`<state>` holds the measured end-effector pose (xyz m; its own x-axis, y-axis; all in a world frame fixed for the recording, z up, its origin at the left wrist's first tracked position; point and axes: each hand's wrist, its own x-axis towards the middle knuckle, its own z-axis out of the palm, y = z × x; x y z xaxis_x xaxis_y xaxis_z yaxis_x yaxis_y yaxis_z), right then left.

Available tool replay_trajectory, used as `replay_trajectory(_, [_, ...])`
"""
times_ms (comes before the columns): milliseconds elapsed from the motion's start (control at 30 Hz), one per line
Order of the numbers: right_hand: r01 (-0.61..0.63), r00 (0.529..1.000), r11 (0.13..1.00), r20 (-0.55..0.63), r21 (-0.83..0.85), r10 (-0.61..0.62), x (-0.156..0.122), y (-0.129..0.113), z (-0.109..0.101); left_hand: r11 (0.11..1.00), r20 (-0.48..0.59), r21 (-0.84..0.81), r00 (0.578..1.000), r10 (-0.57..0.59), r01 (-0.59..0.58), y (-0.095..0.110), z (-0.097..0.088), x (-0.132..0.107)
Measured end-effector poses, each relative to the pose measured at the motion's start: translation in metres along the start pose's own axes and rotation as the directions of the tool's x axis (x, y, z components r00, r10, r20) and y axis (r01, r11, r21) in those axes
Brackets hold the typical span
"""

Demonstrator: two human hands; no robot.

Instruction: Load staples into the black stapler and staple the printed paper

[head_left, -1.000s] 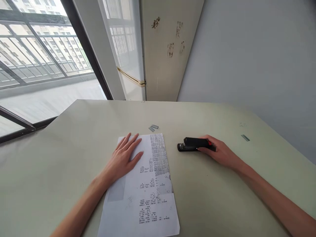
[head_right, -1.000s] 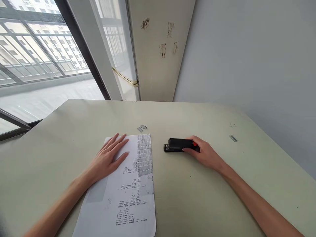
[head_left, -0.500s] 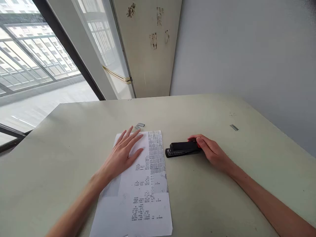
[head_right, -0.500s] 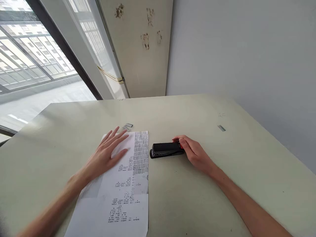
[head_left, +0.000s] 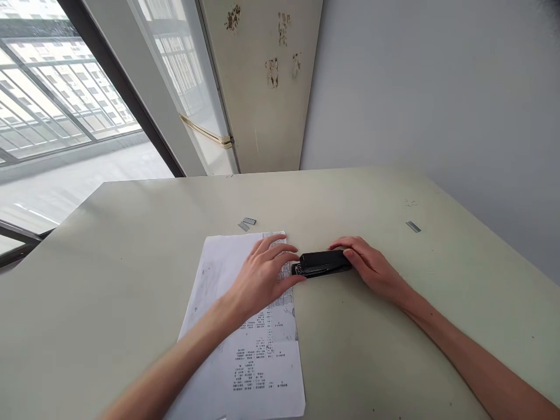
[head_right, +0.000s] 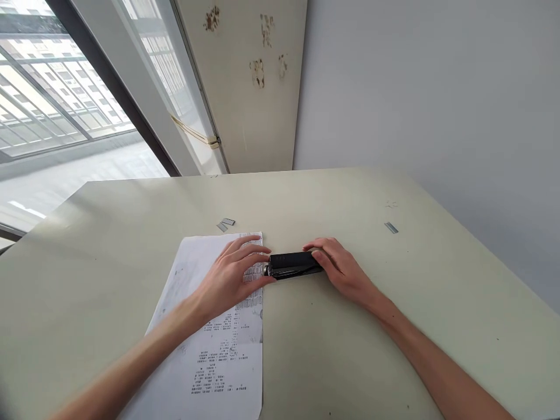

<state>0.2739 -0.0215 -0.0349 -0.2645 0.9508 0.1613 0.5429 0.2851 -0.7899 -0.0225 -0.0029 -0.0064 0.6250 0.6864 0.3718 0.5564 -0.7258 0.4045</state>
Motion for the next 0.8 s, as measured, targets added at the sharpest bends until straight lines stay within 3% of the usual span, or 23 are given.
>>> replay_trajectory(167, [-0.011, 0.999, 0.998, 0.047, -0.063, 0.014, -0.004, -0.009, -0.002, 1.000, -0.016, 0.014, 1.000, -0.014, 0.015, 0.001, 0.003, -0.004])
replay_trajectory(333, [-0.074, 0.994, 0.997, 0.074, -0.026, 0.076, -0.004, -0.014, -0.004, 0.999, 0.041, 0.047, 0.999, -0.024, 0.022, -0.013, -0.026, -0.027])
replay_trajectory(433, [-0.091, 0.993, 0.996, 0.072, -0.016, 0.092, -0.004, -0.014, -0.004, 0.997, 0.109, 0.074, 0.994, -0.025, 0.017, -0.031, -0.046, -0.031])
replay_trajectory(533, [-0.102, 0.991, 0.995, 0.082, -0.002, 0.102, -0.005, -0.014, -0.004, 0.979, 0.011, 0.147, 0.989, -0.146, 0.143, -0.059, -0.056, -0.022])
replay_trajectory(633, [-0.103, 0.992, 0.995, 0.078, 0.004, 0.102, -0.005, -0.014, -0.003, 0.933, -0.072, 0.250, 0.966, -0.250, 0.260, -0.086, -0.058, -0.007])
replay_trajectory(800, [-0.096, 0.992, 0.995, 0.078, -0.002, 0.096, -0.004, -0.015, -0.003, 0.936, -0.002, 0.270, 0.972, -0.233, 0.225, -0.111, -0.056, 0.006])
